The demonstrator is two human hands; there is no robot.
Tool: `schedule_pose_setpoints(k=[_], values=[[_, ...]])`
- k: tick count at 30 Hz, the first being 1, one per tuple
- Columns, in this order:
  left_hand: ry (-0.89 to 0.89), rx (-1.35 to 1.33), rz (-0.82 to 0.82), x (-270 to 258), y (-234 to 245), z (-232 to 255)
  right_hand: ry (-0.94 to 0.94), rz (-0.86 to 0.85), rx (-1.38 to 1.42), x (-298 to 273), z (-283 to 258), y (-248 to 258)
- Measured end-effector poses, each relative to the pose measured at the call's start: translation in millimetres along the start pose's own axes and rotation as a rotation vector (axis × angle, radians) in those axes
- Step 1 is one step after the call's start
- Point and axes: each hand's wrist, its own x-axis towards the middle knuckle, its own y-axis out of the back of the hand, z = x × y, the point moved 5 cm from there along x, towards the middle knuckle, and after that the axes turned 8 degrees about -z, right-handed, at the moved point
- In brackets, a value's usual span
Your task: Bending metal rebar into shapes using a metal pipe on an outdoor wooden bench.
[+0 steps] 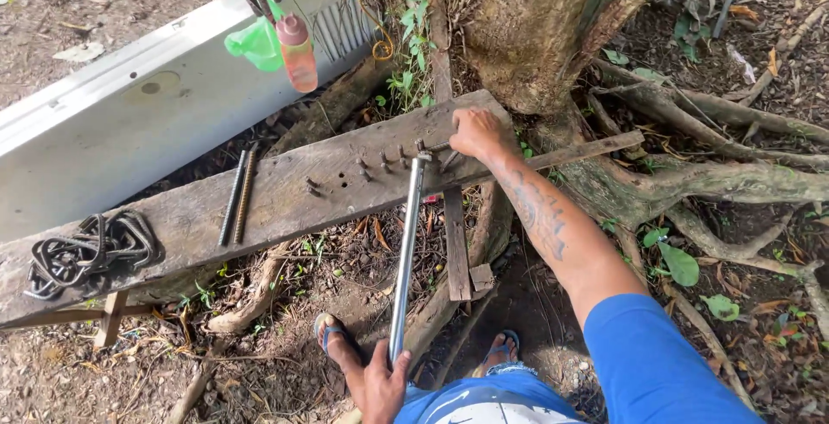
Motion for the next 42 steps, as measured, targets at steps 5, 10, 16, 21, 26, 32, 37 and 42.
schedule_pose_setpoints(k=[5, 10, 16, 21, 26, 32, 37, 42], values=[[-0.066, 0.140, 0.028, 6, 0, -6, 0.299, 0.174, -0.285, -15, -32, -1], [0.099, -0.015, -0.050, 9, -2, -10, 0.397, 0.047, -0.547, 3, -47, -20], [-0.273, -0.239, 0.030, 12, -30, -54, 0.436, -0.010, -0.649, 15, -40, -30], [0.158, -0.862, -0.479, -11, -19, 6, 0.441, 0.010, -0.386, 0, -35, -22], [0.140, -0.591, -0.354, -6, -11, 11, 0.524, 0.106, -0.326, -7, -34, -19], [0.240, -0.854, -0.529, -25, 11, 50, 0.528, 0.127, -0.250, -11, -26, -23], [0.127, -0.700, -0.511, -26, 21, 62, 0.520, 0.129, -0.219, -21, -36, -10], [0.048, -0.421, -0.334, 36, -30, -41, 0.404, 0.067, 0.071, -16, -14, -10]])
